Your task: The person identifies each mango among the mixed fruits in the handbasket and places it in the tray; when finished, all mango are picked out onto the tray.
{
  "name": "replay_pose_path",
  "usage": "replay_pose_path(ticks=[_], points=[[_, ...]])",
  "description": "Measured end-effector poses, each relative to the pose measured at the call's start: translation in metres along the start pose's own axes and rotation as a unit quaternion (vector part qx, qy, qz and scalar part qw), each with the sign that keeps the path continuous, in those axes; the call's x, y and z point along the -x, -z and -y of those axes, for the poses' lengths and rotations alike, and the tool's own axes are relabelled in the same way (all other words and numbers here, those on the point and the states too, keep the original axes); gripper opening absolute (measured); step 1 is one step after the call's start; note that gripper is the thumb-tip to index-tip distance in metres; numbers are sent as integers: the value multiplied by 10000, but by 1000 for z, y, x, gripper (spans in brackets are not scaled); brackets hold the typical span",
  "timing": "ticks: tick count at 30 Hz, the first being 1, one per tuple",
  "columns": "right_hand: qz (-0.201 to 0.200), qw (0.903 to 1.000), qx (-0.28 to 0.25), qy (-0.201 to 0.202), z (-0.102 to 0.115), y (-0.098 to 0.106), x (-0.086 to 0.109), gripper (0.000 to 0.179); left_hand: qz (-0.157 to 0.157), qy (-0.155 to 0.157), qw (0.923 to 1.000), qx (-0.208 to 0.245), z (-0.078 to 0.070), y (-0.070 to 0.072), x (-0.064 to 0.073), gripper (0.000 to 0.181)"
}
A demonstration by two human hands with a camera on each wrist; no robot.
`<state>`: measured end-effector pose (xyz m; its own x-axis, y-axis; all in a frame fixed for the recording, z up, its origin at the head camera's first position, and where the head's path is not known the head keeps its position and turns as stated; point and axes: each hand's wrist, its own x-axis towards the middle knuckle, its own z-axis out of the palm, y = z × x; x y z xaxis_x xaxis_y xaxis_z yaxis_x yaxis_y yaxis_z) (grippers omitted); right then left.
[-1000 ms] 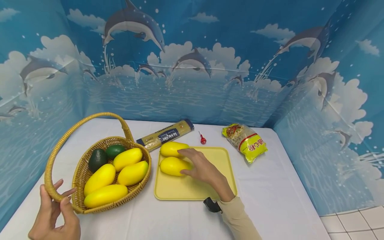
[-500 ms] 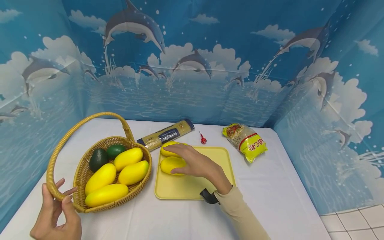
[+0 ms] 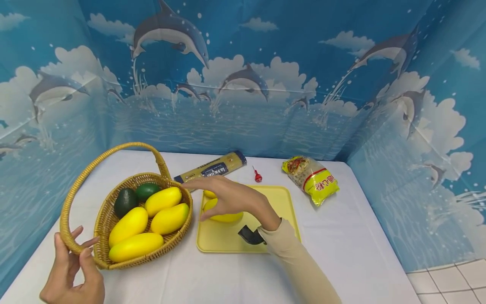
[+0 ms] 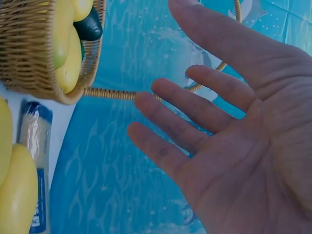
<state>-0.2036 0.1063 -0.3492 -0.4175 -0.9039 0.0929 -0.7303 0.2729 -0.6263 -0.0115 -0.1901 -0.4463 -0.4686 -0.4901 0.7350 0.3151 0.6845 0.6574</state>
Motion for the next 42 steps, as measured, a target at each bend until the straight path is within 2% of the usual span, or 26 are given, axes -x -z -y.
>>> replay_pose_path(ticks=[9,12,17,22,26,30,33,39,42], points=[[63,9967,-317,739,3,1,-36,83,-26,45,10000,-57,1,-1,0,59],[173,9933,-587,984,4,-1,-50,82,-7,76,9999,-84,2,-2,1,60],[409,9876,-1013,1123,5,-8,-73,81,-12,58,10000,-63,2,-3,1,59],[577,9758,-1638,1331,-1,-20,-94,78,-150,-66,9995,257,3,-6,0,55],[804,9629,-2190,1359,-8,-31,-109,75,-241,-121,9984,505,5,-9,-1,54],[1010,9534,-2505,1348,-13,-44,-124,75,-260,-142,9983,509,5,-9,-1,53],[1111,9497,-2629,1289,-16,-53,-134,74,-282,-166,9981,527,5,-9,-2,53],[1266,9440,-2893,958,-23,-67,-147,72,-161,-37,9996,238,2,-5,0,56],[1325,9444,-2884,857,-28,-73,-152,70,-148,-20,9997,190,2,-4,0,56]])
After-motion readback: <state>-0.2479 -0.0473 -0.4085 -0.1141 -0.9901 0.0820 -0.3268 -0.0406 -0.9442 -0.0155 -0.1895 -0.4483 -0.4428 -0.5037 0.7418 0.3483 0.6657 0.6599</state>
